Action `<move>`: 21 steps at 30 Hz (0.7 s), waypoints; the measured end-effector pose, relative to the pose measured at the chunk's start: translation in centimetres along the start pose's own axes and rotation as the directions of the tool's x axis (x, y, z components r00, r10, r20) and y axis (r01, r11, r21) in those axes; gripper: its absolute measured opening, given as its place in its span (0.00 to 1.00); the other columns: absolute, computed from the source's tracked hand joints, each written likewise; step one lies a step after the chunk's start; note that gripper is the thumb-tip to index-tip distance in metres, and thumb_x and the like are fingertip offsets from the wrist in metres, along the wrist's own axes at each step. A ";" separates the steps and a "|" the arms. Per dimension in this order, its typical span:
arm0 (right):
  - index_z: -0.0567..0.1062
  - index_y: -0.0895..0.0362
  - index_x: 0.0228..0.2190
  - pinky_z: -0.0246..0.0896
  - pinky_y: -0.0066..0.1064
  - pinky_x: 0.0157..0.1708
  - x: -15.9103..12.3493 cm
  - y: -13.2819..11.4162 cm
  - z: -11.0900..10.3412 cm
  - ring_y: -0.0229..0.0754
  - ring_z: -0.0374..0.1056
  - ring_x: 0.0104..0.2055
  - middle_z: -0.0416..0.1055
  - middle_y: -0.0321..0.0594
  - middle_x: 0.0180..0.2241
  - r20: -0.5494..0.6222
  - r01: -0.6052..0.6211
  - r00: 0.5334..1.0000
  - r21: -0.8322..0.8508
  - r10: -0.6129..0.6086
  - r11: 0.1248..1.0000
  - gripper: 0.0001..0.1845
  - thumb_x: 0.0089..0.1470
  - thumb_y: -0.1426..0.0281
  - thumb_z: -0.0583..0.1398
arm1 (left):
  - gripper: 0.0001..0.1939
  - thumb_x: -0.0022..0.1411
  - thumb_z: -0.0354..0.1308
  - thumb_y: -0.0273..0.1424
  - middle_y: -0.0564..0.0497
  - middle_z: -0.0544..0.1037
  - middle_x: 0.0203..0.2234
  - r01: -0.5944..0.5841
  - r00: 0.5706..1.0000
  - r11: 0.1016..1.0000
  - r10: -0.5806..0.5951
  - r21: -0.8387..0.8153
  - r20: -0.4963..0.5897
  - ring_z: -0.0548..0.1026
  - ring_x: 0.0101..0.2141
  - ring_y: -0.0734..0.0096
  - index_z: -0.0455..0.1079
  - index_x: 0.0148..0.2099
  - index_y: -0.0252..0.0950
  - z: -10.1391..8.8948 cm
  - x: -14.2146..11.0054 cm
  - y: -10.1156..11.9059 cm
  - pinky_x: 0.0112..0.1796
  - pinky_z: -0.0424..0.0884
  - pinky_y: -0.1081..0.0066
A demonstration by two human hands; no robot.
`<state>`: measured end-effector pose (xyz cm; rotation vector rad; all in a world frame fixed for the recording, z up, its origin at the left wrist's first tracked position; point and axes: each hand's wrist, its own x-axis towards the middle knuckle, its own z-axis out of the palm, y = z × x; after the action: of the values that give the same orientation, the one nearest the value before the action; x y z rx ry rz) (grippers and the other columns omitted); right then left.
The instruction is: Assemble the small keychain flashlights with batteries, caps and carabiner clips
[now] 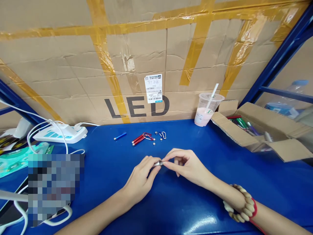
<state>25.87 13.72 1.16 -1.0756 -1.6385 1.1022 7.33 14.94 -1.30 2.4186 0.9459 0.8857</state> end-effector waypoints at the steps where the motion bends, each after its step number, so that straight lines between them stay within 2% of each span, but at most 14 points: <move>1: 0.77 0.60 0.28 0.52 0.20 0.14 0.0 0.0 -0.1 0.26 0.60 0.15 0.71 0.40 0.30 0.011 0.002 1.000 -0.009 -0.002 1.000 0.13 0.45 0.62 0.63 | 0.10 0.66 0.42 0.31 0.52 0.71 0.32 -0.014 1.000 1.000 0.013 0.006 0.005 0.67 0.34 0.75 0.63 0.43 0.37 0.0 0.0 0.0 0.36 0.64 0.75; 7: 0.77 0.60 0.25 0.51 0.20 0.12 0.0 0.4 -0.8 0.27 0.61 0.14 0.71 0.39 0.27 0.078 -0.053 0.996 0.029 0.051 0.998 0.13 0.40 0.63 0.66 | 0.12 0.66 0.41 0.30 0.52 0.70 0.26 -0.125 0.992 0.990 0.124 0.057 0.017 0.66 0.26 0.77 0.64 0.39 0.35 0.1 -0.3 0.3 0.28 0.62 0.77; 13: 0.76 0.61 0.21 0.52 0.20 0.13 0.1 0.7 -1.0 0.29 0.61 0.14 0.70 0.36 0.20 0.130 -0.111 0.985 -0.047 0.117 0.993 0.13 0.37 0.63 0.67 | 0.12 0.66 0.40 0.28 0.55 0.66 0.20 -0.202 0.979 0.973 0.197 0.114 0.051 0.62 0.19 0.80 0.64 0.40 0.34 -0.2 -0.6 0.7 0.21 0.55 0.78; 15: 0.76 0.60 0.21 0.53 0.20 0.15 0.1 0.8 -1.0 0.29 0.61 0.16 0.70 0.35 0.21 0.146 -0.049 0.987 -0.129 0.068 0.990 0.11 0.40 0.64 0.66 | 0.12 0.66 0.40 0.28 0.55 0.65 0.19 -0.227 0.974 0.965 0.221 0.131 0.055 0.62 0.19 0.80 0.64 0.39 0.34 -0.3 -0.6 0.9 0.20 0.54 0.77; 17: 0.76 0.59 0.22 0.55 0.20 0.19 -0.1 0.7 -1.2 0.29 0.63 0.19 0.71 0.34 0.22 0.183 0.085 0.982 -0.249 -0.039 0.965 0.08 0.44 0.66 0.64 | 0.11 0.66 0.40 0.27 0.56 0.65 0.19 -0.243 0.970 0.959 0.236 0.147 0.061 0.62 0.18 0.80 0.64 0.38 0.34 -0.3 -0.6 1.0 0.20 0.53 0.77; 19: 0.76 0.57 0.24 0.56 0.19 0.24 -0.2 0.5 -1.5 0.30 0.66 0.24 0.71 0.34 0.24 0.268 0.248 0.951 -0.353 -0.156 0.902 0.07 0.50 0.68 0.60 | 0.11 0.65 0.40 0.26 0.56 0.64 0.18 -0.253 0.967 0.952 0.246 0.170 0.060 0.62 0.18 0.80 0.63 0.37 0.34 -0.2 -0.6 1.1 0.20 0.53 0.77; 21: 0.75 0.56 0.28 0.55 0.19 0.26 -0.3 0.3 -1.9 0.30 0.66 0.27 0.72 0.34 0.26 0.393 0.385 0.892 -0.407 -0.222 0.828 0.09 0.56 0.70 0.55 | 0.10 0.65 0.41 0.26 0.56 0.65 0.18 -0.276 0.961 0.938 0.271 0.212 0.053 0.62 0.18 0.79 0.63 0.37 0.34 -0.1 -0.7 1.2 0.19 0.53 0.77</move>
<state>27.85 13.90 1.24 -0.8983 -2.3491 0.6975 7.43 13.64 -0.81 2.7930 0.7416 0.8835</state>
